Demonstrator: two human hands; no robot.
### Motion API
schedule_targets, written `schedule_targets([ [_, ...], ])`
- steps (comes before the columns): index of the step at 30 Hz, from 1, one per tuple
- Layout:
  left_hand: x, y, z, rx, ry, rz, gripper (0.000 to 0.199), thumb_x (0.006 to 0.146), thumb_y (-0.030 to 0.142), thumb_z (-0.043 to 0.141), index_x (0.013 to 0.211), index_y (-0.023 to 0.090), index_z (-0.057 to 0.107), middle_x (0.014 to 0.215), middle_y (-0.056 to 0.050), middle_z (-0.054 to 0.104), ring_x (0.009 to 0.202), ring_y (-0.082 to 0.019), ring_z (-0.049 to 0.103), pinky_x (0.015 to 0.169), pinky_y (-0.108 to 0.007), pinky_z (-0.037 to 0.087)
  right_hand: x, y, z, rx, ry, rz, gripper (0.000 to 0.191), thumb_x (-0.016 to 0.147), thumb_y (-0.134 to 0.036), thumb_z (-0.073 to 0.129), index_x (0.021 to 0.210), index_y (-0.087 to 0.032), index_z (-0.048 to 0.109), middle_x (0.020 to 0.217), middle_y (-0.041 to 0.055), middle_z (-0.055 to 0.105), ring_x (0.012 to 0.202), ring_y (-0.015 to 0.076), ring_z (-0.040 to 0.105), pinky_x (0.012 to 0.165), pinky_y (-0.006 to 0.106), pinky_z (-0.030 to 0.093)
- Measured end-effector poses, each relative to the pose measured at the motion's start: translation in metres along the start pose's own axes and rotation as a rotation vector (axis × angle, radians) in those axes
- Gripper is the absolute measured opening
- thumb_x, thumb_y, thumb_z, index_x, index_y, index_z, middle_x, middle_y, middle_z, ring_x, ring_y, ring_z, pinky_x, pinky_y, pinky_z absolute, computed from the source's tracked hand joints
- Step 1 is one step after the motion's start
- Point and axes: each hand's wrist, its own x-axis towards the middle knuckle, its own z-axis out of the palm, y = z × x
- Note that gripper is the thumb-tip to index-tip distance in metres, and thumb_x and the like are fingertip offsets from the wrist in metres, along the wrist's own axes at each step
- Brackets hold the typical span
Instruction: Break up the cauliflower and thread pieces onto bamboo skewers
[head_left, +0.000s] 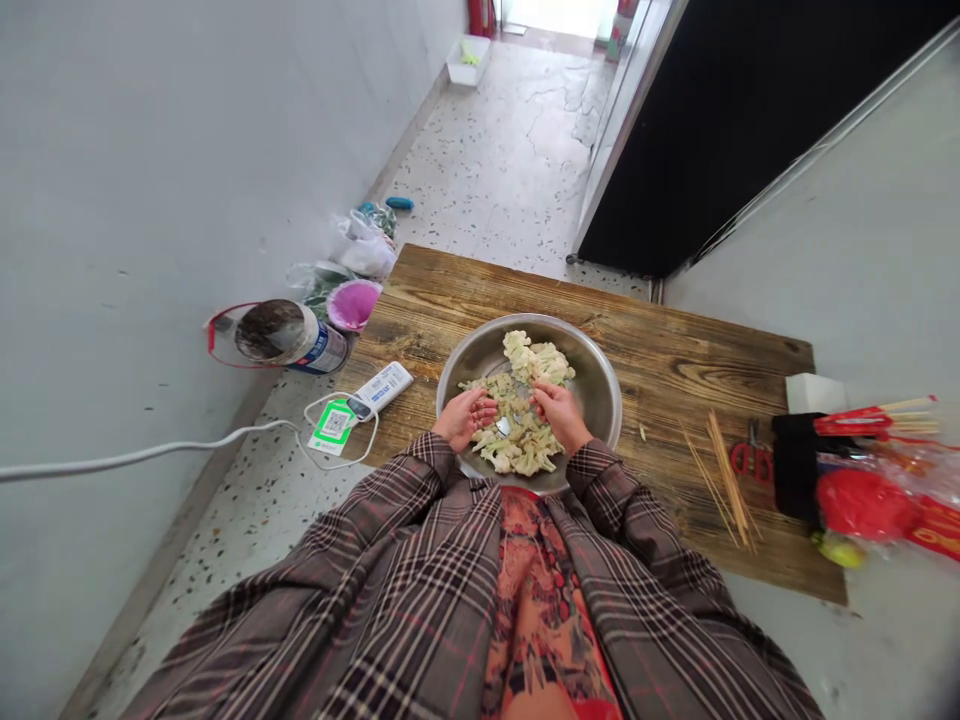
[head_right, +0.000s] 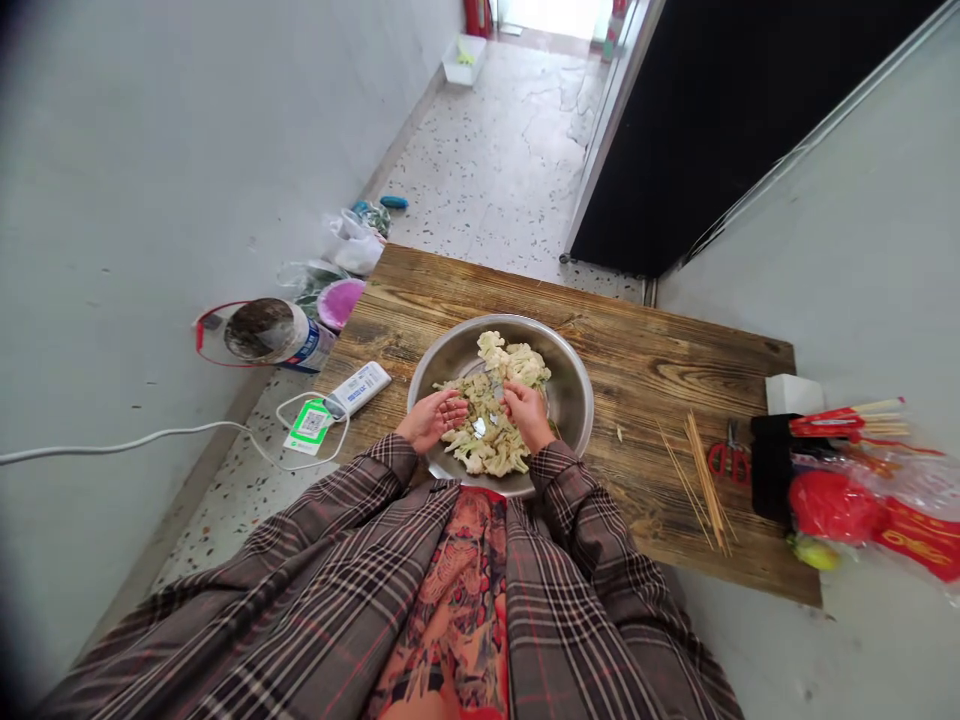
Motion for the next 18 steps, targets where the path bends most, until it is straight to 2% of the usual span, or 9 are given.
schedule_targets([
  [4, 0.002, 0.000, 0.005, 0.027, -0.013, -0.026, 0.017, 0.086, 0.030, 0.056, 0.093, 0.015, 0.056, 0.078, -0.006, 0.066, 0.061, -0.012, 0.063, 0.059, -0.023, 0.050, -0.010, -0.003, -0.003, 0.009, 0.056, -0.033, 0.039, 0.069, -0.040, 0.060, 0.093, -0.010, 0.067, 0.053, -0.0069, 0.045, 0.040, 0.0040, 0.029, 0.037, 0.019, 0.017],
  [9, 0.003, 0.001, 0.006, 0.052, -0.034, -0.017, 0.018, 0.086, 0.031, 0.056, 0.094, 0.015, 0.057, 0.078, -0.006, 0.066, 0.063, -0.012, 0.064, 0.061, -0.023, 0.050, -0.022, -0.012, -0.012, 0.041, 0.036, -0.057, 0.039, 0.071, -0.043, 0.059, 0.094, -0.012, 0.067, 0.055, -0.0067, 0.045, 0.039, 0.0036, 0.025, 0.038, 0.020, 0.016],
  [13, 0.009, -0.003, 0.004, 0.082, -0.029, -0.026, 0.018, 0.084, 0.031, 0.057, 0.093, 0.015, 0.056, 0.077, -0.005, 0.065, 0.062, -0.011, 0.063, 0.060, -0.023, 0.049, -0.016, -0.008, -0.012, 0.013, 0.049, -0.022, 0.035, 0.070, -0.041, 0.059, 0.089, -0.012, 0.065, 0.052, -0.0070, 0.045, 0.038, 0.0038, 0.027, 0.037, 0.019, 0.017],
  [16, 0.018, -0.006, 0.005, 0.161, -0.027, 0.052, 0.022, 0.080, 0.033, 0.062, 0.090, 0.015, 0.056, 0.079, -0.005, 0.064, 0.062, -0.011, 0.062, 0.059, -0.023, 0.048, -0.003, -0.001, -0.003, -0.008, 0.060, -0.002, 0.032, 0.070, -0.040, 0.059, 0.084, -0.012, 0.064, 0.050, -0.0070, 0.045, 0.037, 0.0049, 0.030, 0.037, 0.019, 0.018],
  [18, 0.027, -0.003, 0.008, 0.258, 0.007, 0.172, 0.025, 0.079, 0.036, 0.063, 0.091, 0.015, 0.056, 0.082, -0.005, 0.064, 0.064, -0.011, 0.061, 0.060, -0.023, 0.047, 0.004, 0.004, 0.004, -0.015, 0.073, -0.005, 0.032, 0.072, -0.040, 0.056, 0.086, -0.012, 0.063, 0.050, -0.0072, 0.045, 0.037, 0.0052, 0.031, 0.036, 0.018, 0.020],
])
